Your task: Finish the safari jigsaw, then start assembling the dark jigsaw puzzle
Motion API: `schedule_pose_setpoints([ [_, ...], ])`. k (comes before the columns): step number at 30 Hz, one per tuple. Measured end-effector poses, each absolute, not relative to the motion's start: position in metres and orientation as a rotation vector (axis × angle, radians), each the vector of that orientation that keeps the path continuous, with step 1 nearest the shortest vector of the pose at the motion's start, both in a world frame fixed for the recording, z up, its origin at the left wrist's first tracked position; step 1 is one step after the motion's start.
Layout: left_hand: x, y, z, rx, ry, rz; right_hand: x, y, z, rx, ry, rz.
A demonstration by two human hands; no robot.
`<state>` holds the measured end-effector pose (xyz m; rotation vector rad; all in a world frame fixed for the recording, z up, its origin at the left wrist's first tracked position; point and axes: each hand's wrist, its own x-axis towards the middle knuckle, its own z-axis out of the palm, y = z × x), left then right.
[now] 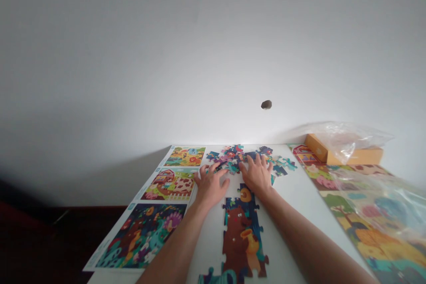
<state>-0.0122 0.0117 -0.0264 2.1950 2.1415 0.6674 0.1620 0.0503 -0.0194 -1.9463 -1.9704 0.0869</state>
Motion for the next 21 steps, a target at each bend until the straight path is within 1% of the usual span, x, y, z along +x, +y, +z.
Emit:
schedule_pose_setpoints([
  [3,-0.0123,0.0120,-0.0263,2.194,2.136,0.671,0.1629,0.0510,-0.0201,-2.000,-1.940,0.108],
  [8,-0.0122,0.0121,-0.0257,2.179,2.143,0.646,0.1632,0.0523,-0.0222,-1.792,-2.130,0.165],
  [14,-0.0114,0.0109,-0.0233,2.196,2.141,0.635,0.1636,0.0512,-0.0211,-1.751,-2.127,0.159],
  [18,-0.0115,0.0107,-0.0233,2.208,2.128,0.625,0.1629,0.0488,-0.0176,-1.550,-2.275,0.217],
  [21,-0.0119,0.0106,-0.0237,2.215,2.117,0.622,0.1616,0.0464,-0.0139,-1.620,-2.162,0.137],
])
